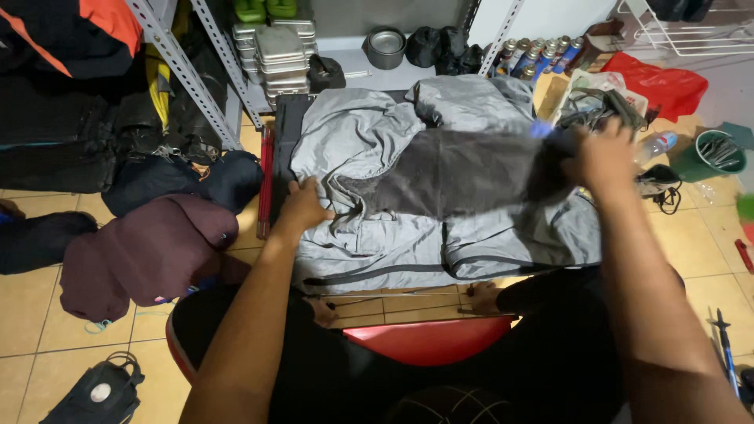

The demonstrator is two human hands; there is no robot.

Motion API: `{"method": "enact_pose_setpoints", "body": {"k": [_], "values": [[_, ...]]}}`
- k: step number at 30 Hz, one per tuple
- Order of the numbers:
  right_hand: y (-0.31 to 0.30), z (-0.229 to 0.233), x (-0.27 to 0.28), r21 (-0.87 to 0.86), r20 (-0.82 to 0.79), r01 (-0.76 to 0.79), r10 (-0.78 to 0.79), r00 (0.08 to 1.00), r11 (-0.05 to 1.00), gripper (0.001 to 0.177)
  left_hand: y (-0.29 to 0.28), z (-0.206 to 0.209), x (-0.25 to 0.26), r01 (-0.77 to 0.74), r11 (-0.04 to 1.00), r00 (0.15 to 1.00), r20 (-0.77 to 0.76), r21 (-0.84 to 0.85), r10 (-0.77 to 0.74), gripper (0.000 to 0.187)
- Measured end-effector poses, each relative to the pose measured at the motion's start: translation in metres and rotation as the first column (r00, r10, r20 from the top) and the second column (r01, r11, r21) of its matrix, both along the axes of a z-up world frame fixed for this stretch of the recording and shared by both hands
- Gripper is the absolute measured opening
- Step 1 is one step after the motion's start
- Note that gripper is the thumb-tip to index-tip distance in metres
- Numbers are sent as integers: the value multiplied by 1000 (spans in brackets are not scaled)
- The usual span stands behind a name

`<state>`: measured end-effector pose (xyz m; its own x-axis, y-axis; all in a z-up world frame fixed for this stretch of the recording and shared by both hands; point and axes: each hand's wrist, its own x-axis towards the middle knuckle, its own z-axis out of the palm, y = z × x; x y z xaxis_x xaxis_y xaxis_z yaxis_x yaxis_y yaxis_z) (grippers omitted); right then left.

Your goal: The person folds a gray fabric item by hand on top of a black foldable surface, smooths it out, and then folds a larger gray blanket or fleece item.

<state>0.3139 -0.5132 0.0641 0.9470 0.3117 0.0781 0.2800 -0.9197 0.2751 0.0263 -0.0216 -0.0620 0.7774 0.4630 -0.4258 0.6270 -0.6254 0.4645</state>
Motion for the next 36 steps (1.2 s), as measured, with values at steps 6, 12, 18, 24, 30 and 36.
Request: {"method": "enact_pose_setpoints", "body": {"k": [6,12,18,24,30,36], "values": [[94,-20,-159,351,-67,-531,586,808,772,38,-51,80,-27,112,979,985,108,172,-131,92],[122,-136,-167,19,195,-737,721,665,675,25,-63,43,-15,174,900,900,305,400,-310,46],[112,-156,-155,385,-151,-692,781,605,611,27,-83,123,-43,391,878,880,393,-276,-268,61],[107,-108,-195,346,-284,-691,773,568,635,28,-78,17,63,265,874,453,748,407,-485,12],[118,-96,-214,435,-213,-731,849,484,526,27,-108,2,198,354,772,604,502,528,-620,35],[110,-101,-212,552,-131,-739,916,380,386,13,-110,-134,342,410,795,846,138,447,-514,33]]}}
